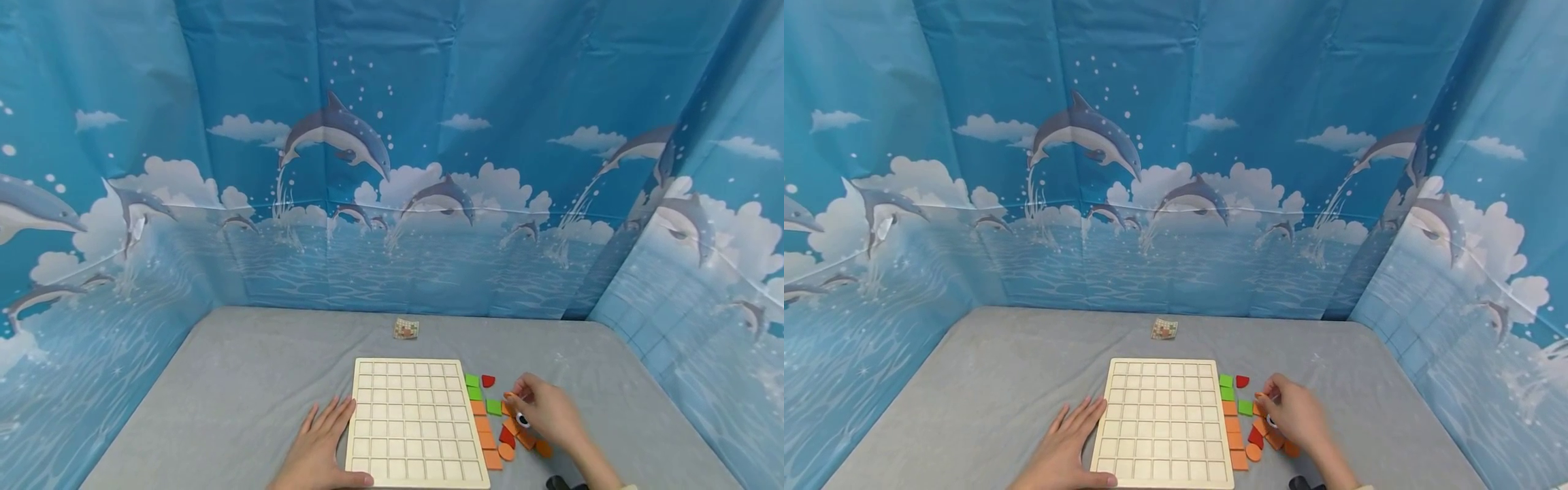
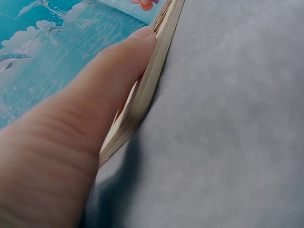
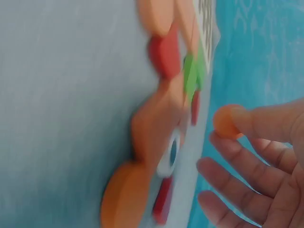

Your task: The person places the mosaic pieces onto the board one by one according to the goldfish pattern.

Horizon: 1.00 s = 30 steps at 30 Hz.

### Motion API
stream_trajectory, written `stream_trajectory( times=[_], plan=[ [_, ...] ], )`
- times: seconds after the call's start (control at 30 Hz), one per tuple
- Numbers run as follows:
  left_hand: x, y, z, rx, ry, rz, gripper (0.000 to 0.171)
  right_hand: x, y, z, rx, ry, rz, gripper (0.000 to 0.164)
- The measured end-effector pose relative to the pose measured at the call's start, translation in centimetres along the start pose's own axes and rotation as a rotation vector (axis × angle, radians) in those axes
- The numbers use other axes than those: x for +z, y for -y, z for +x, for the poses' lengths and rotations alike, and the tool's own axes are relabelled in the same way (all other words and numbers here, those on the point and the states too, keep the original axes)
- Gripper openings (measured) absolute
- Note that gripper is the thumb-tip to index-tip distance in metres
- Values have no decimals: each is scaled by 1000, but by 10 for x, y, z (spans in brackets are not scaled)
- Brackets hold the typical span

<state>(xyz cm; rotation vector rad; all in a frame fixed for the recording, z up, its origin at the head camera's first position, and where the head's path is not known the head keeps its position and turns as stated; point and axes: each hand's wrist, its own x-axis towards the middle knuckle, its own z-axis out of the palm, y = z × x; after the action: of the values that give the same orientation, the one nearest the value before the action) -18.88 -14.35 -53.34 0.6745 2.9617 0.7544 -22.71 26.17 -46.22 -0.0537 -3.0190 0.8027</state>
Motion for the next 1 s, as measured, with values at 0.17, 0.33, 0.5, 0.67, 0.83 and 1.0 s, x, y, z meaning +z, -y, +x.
stream_trajectory(
  times=[0.17, 0.33, 0.5, 0.67, 0.83, 1.0],
  plan=[
    [0, 0, 0, 6, -15, 7, 115, 3, 15, -5, -62, 0, 6, 18],
    [0, -1, 0, 16, -36, 33, 117, 9, 29, -10, -115, 10, 49, 17],
    [1, -1, 0, 9, -46, 43, 118, 16, 42, -14, -167, 40, 95, 15],
    [0, -2, 0, 7, -41, 41, 118, 24, 51, -16, -251, 89, 143, 14],
    [0, -3, -1, 13, -36, 43, 117, 32, 58, -18, -323, 109, 140, 14],
    [0, -3, -1, 12, -32, 38, 117, 38, 66, -17, -384, 154, 174, 11]
  ],
)
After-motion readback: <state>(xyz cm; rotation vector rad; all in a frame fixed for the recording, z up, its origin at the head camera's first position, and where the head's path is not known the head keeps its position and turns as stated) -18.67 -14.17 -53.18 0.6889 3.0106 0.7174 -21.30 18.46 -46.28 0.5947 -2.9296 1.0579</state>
